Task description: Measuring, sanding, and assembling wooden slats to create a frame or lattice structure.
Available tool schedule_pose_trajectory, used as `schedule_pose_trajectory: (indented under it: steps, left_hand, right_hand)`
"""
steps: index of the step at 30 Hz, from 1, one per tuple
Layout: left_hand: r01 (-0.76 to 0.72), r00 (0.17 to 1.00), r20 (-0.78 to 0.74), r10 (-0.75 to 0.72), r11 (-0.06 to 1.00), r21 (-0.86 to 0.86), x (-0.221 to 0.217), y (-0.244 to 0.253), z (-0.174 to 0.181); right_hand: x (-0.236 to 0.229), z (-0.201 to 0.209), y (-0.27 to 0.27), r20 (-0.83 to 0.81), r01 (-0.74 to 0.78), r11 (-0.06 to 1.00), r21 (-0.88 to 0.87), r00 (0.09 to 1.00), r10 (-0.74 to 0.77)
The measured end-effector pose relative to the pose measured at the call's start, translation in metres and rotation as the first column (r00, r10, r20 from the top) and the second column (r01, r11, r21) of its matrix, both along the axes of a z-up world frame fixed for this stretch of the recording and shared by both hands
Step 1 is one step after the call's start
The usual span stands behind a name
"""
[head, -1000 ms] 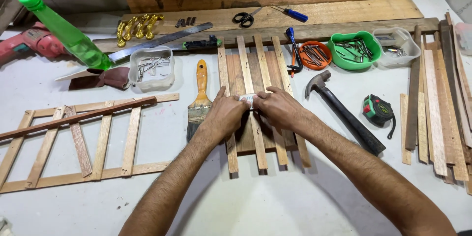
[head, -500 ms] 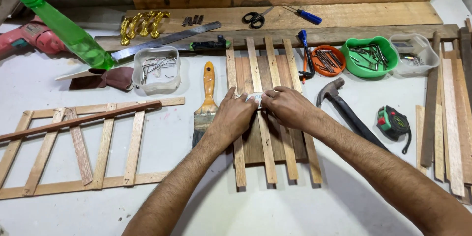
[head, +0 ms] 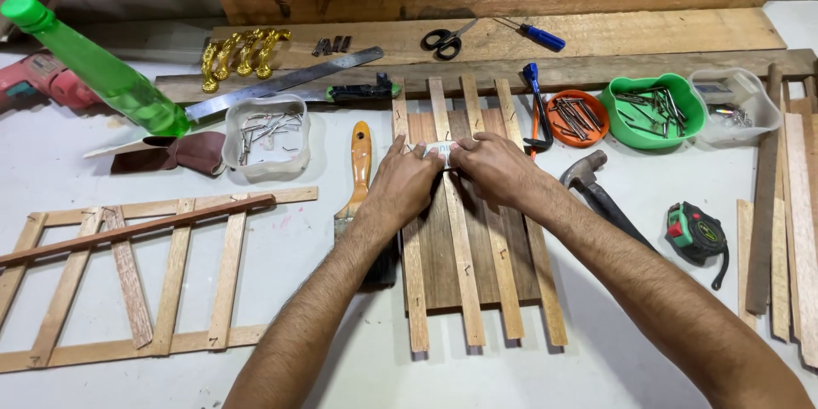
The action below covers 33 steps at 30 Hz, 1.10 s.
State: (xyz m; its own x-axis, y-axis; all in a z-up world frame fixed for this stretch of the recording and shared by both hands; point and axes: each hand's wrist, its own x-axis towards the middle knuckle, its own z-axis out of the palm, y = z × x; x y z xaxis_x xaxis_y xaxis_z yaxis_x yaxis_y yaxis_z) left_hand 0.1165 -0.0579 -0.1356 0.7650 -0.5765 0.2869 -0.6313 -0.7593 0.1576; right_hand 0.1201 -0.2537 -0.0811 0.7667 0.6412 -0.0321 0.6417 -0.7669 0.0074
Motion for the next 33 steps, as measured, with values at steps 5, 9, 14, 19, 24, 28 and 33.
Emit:
schedule_pose_trajectory:
  steps: [5, 9, 14, 19, 24, 28, 33]
  left_hand:
    - [-0.037, 0.979, -0.194, 0.064, 0.990, 0.139, -0.040, -0.002, 0.029]
    - [-0.008, 0.969, -0.242, 0.048, 0.987, 0.163, -0.074, -0.003, 0.031]
    - [0.040, 0.979, -0.202, -0.002, 0.982, 0.183, -0.103, -0.002, 0.014]
    - [0.046, 0.969, -0.246, 0.004, 0.979, 0.197, -0.115, 0.000, 0.024]
    - [0.010, 0.999, -0.050, -0.008, 0.999, 0.041, -0.078, 0.000, -0.022]
    - [-0.010, 0.983, -0.185, 0.022, 0.998, 0.069, -0.058, 0.002, 0.005]
    - [-0.010, 0.996, -0.090, 0.013, 0.999, 0.040, -0.016, 0.001, -0.024]
  right_hand:
    - [-0.032, -0.004, -0.001, 0.050, -0.041, 0.999, -0.017, 0.998, 0.042]
    - [-0.064, -0.012, -0.006, 0.073, -0.097, 0.995, 0.024, 0.993, 0.095]
    - [-0.104, 0.004, -0.004, -0.010, -0.107, 0.989, -0.102, 0.994, 0.106]
    - [-0.104, -0.013, -0.007, -0.004, -0.109, 0.970, -0.216, 0.994, 0.111]
    - [-0.079, -0.008, -0.004, -0.026, -0.065, 0.993, -0.100, 0.998, 0.063]
    - [-0.050, -0.007, -0.005, 0.061, -0.110, 0.994, -0.030, 0.992, 0.111]
    - [-0.015, -0.006, -0.003, 0.055, -0.097, 0.995, -0.011, 0.994, 0.097]
